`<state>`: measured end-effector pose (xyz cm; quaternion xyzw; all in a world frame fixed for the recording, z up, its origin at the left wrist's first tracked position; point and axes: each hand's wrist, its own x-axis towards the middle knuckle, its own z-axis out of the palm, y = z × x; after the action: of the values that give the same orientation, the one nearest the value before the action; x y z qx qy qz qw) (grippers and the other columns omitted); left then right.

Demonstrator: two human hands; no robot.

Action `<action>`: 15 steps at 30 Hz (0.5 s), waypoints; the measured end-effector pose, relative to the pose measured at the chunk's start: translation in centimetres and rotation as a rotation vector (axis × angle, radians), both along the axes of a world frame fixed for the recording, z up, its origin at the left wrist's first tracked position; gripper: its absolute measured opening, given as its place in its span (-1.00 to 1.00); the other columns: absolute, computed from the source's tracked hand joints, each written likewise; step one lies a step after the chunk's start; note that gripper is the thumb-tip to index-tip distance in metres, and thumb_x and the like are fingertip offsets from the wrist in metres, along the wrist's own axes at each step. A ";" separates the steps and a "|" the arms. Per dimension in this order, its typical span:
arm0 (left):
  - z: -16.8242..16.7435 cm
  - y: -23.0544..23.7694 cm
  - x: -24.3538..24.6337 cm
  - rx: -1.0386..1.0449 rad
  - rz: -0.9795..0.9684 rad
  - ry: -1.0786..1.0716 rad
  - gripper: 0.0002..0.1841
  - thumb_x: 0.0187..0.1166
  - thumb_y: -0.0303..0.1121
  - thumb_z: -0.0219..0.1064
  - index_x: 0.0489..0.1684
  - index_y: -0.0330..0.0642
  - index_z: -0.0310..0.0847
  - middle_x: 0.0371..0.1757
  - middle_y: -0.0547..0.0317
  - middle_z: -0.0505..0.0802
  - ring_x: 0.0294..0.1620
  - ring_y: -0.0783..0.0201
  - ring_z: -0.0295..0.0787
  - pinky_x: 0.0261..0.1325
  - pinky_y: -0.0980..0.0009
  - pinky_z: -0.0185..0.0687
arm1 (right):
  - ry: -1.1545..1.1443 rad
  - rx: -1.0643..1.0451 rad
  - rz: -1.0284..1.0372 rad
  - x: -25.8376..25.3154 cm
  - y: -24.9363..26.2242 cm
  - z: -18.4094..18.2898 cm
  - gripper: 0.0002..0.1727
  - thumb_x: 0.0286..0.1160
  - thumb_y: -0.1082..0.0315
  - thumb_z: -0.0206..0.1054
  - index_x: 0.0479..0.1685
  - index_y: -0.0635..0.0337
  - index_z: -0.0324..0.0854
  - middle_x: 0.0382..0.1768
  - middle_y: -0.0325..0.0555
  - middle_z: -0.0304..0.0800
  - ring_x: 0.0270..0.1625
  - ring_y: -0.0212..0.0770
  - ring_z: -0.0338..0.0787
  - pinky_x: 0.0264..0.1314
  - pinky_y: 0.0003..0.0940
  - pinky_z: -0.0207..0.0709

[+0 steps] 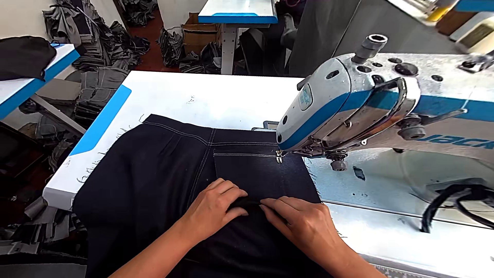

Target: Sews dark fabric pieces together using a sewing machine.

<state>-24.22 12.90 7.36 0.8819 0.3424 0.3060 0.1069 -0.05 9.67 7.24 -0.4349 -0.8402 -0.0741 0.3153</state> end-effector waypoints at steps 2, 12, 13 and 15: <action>-0.1 0.1 -1.0 0.023 0.022 -0.004 -0.68 0.47 -0.05 0.47 -0.06 -0.09 0.86 -0.10 0.27 0.89 0.04 0.32 0.78 0.18 0.49 0.66 | 0.008 0.007 0.012 0.1 0.0 0.0 -0.70 0.60 0.20 0.23 -0.31 0.04 0.89 -0.55 -0.25 0.82 -0.53 -0.31 0.76 -0.63 -0.42 0.43; -0.2 1.5 -1.6 0.336 -0.138 0.029 -0.81 0.60 -0.44 0.32 -0.26 -0.08 0.92 -0.30 0.26 0.91 -0.13 0.27 0.80 -0.01 0.36 0.63 | -0.095 0.212 0.214 0.6 -0.1 -0.6 -0.79 0.65 0.39 0.24 -0.18 0.24 0.80 -0.46 -0.11 0.88 -0.37 -0.17 0.89 -0.27 -0.37 0.74; 0.1 1.6 -1.6 0.453 -0.200 0.072 -0.78 0.59 -0.52 0.27 -0.27 -0.14 0.90 -0.32 0.21 0.90 -0.20 0.23 0.78 -0.08 0.34 0.62 | -0.125 0.223 0.246 0.7 -0.2 -0.5 -0.79 0.66 0.43 0.21 -0.15 0.26 0.78 -0.41 -0.09 0.90 -0.31 -0.14 0.92 -0.16 -0.34 0.78; 0.6 1.7 -1.6 0.560 -0.274 0.163 -0.76 0.58 -0.58 0.23 -0.29 -0.19 0.86 -0.31 0.17 0.89 -0.23 0.20 0.75 -0.14 0.33 0.59 | -0.185 0.198 0.284 0.7 -0.4 -0.1 -0.76 0.66 0.50 0.15 -0.13 0.25 0.77 -0.35 -0.08 0.91 -0.25 -0.12 0.93 -0.07 -0.30 0.79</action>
<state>-25.81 14.60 7.99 0.9366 0.1303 0.2994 -0.1273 0.65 9.28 7.12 -0.2703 -0.9072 -0.1507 0.2851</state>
